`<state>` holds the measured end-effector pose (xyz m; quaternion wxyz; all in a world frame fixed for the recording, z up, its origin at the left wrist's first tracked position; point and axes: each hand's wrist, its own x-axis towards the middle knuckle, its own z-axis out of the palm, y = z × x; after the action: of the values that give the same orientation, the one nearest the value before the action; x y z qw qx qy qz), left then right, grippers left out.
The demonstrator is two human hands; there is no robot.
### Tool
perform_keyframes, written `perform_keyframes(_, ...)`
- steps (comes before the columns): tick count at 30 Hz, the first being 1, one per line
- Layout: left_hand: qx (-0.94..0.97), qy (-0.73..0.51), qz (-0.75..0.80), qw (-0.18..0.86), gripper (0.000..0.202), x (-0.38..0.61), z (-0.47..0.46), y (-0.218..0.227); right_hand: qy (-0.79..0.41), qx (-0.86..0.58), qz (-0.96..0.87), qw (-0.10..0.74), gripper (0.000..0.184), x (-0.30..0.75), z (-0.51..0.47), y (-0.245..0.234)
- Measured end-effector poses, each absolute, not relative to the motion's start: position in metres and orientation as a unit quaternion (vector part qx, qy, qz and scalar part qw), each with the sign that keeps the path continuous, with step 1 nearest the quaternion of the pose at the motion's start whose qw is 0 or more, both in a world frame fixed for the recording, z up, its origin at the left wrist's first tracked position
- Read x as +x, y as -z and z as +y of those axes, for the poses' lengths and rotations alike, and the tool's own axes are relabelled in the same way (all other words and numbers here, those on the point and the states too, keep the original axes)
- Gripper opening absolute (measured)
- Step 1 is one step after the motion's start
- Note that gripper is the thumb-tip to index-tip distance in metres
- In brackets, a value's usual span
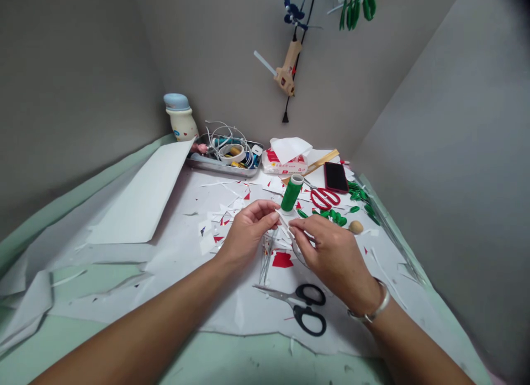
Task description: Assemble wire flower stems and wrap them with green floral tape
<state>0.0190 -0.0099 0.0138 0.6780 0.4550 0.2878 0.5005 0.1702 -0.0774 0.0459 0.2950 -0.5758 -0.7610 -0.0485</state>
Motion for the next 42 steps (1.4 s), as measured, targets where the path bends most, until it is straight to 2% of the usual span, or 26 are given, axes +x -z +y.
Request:
perform_keyframes(20,0.438,-0.498,0.290,0.690,0.017,0.020,-0.010,-0.012,0.009,-0.579,-0.767,0.274,0.015,0.167,-0.077,-0.038)
perform_keyframes(34,0.458,-0.481,0.287,0.690,0.026,0.020,-0.010,-0.009,-0.008,-0.607,-0.739,0.293,0.014,0.164,-0.075,-0.033)
perform_keyframes(39,0.463,-0.475,0.292,0.689,0.025,0.019,-0.010,-0.008,-0.019,-0.611,-0.731,0.303,0.035,0.162,-0.076,-0.033)
perform_keyframes(42,0.463,-0.481,0.304,0.680,0.023,0.019,-0.010,-0.010,-0.007,-0.588,-0.748,0.308,0.037,0.161,-0.077,-0.032)
